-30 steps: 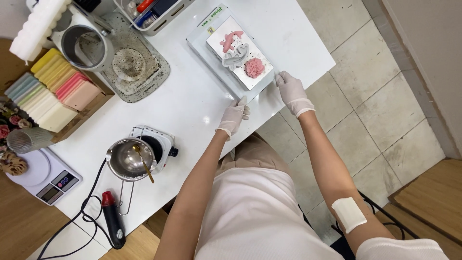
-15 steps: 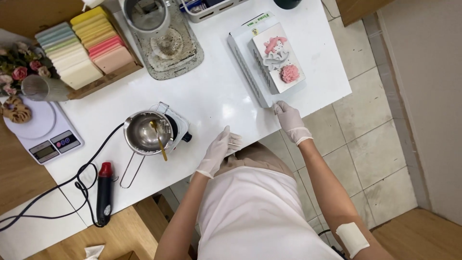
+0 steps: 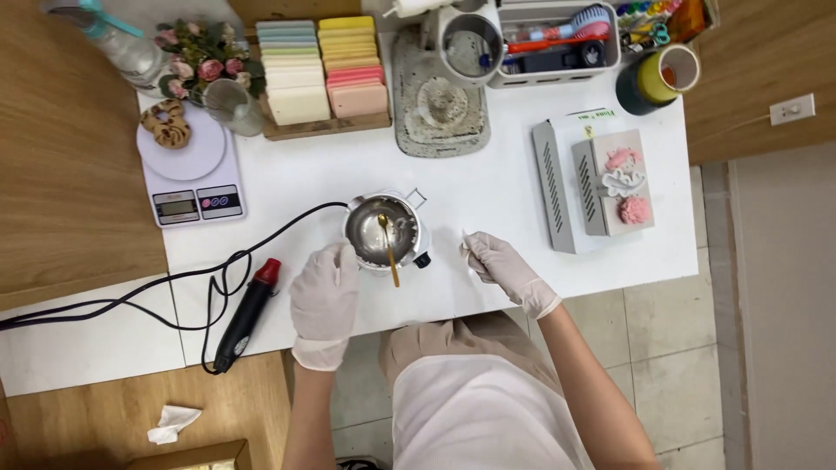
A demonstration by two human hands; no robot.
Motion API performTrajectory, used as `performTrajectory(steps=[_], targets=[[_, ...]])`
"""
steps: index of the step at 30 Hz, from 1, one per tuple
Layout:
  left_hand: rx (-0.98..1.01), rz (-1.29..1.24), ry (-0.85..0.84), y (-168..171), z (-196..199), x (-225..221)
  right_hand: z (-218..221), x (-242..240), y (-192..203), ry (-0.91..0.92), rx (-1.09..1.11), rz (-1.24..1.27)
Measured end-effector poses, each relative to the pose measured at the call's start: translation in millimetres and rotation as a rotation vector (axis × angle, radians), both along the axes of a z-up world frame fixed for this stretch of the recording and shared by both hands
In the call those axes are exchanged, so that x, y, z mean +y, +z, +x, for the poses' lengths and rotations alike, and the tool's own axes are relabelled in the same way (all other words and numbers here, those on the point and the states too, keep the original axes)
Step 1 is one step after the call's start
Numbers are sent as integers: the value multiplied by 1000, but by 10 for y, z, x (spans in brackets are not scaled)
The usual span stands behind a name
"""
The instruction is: Measure ingredients, melt wax components, combine scenting oils, and shape candles using studio equipment.
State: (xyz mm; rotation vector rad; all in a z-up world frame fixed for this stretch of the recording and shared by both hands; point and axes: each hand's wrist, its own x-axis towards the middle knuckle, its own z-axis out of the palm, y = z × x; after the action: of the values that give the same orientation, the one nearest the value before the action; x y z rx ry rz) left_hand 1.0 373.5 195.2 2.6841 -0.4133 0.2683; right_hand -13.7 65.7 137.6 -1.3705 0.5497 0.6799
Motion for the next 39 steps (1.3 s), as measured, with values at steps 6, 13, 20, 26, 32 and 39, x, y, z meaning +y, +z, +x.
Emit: performTrajectory(steps=[6, 13, 20, 26, 32, 39], targets=[[143, 205, -105, -479, 106, 642, 468, 456, 313, 132, -76, 19], [359, 241, -317, -853, 174, 781, 609, 522, 320, 156, -65, 129], [1322, -429, 156, -579, 385, 798, 802, 610, 481, 367, -86, -306], [1193, -373, 157, -584, 505, 849, 996, 564, 599, 594, -296, -783], [1109, -313, 124, -652, 559, 874, 1172, 629, 464, 745, -471, -945], [1126, -376, 121, -680, 588, 886, 1324, 912, 461, 815, -647, -1028]])
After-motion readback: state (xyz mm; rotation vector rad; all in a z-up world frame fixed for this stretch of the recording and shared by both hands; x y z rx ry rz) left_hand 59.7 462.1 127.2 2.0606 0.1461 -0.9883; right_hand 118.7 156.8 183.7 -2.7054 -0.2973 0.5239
